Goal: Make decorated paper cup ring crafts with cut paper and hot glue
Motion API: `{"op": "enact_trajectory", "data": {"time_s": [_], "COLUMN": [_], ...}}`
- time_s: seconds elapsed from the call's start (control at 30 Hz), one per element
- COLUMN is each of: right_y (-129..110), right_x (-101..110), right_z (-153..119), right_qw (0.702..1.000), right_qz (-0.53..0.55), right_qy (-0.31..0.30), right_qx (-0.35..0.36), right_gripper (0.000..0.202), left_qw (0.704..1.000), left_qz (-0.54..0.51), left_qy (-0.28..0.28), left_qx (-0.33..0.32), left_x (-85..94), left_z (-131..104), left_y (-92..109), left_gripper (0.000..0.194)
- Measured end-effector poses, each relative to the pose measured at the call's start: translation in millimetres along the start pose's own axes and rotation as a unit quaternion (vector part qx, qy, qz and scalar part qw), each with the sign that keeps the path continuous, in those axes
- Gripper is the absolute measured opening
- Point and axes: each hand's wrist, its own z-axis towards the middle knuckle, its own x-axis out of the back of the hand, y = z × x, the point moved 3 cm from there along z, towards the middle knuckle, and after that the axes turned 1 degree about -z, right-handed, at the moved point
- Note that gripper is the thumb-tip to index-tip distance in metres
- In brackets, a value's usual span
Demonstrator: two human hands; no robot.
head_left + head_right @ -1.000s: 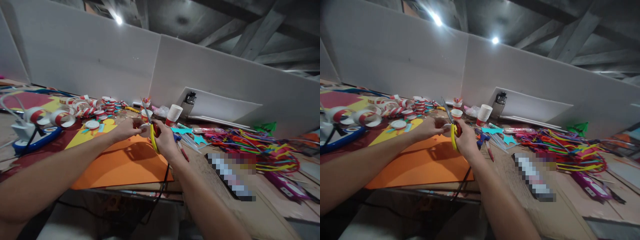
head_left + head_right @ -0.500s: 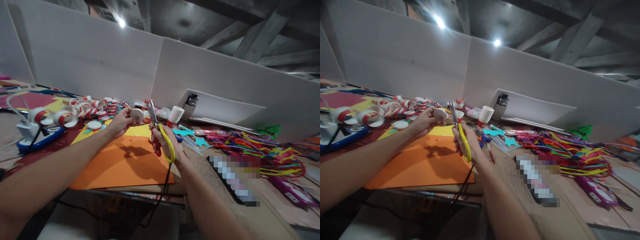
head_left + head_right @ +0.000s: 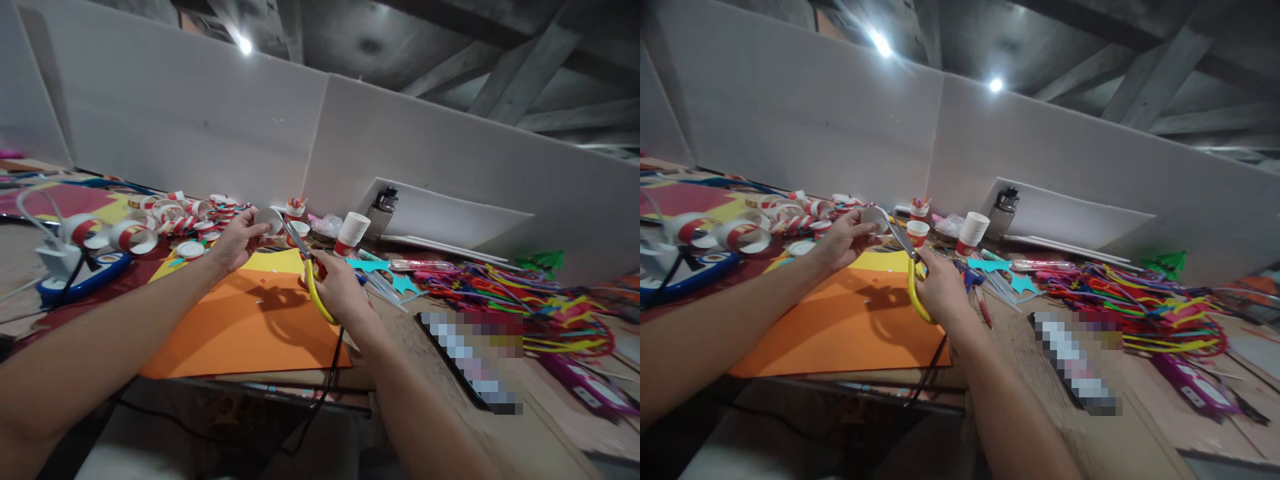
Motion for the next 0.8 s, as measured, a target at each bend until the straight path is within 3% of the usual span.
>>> {"op": "enact_trajectory", "data": {"time_s": [0.37,0.8], "right_y": [6.2,6.7], "right_x": [-0.1,0.4], "right_z": [-1.4,-0.7], "right_qw": [0.993,0.995], "right_qz": [-0.114,-0.101], "right_qy": [-0.001,0.0], "right_qx": [-0.018,-0.009], "right_gripper": [0.044,0.039], "left_qw": [1.0,0.998], "left_qz": [0.008,0.037], "left_qy": [-0.027,-0.032], "left_qx": [-0.008,-0.03], "left_x": [2.5,5.8], "left_z": [2.3,4.0], "left_y": [0.8,0.7], "left_gripper": [0.033,0.031]}}
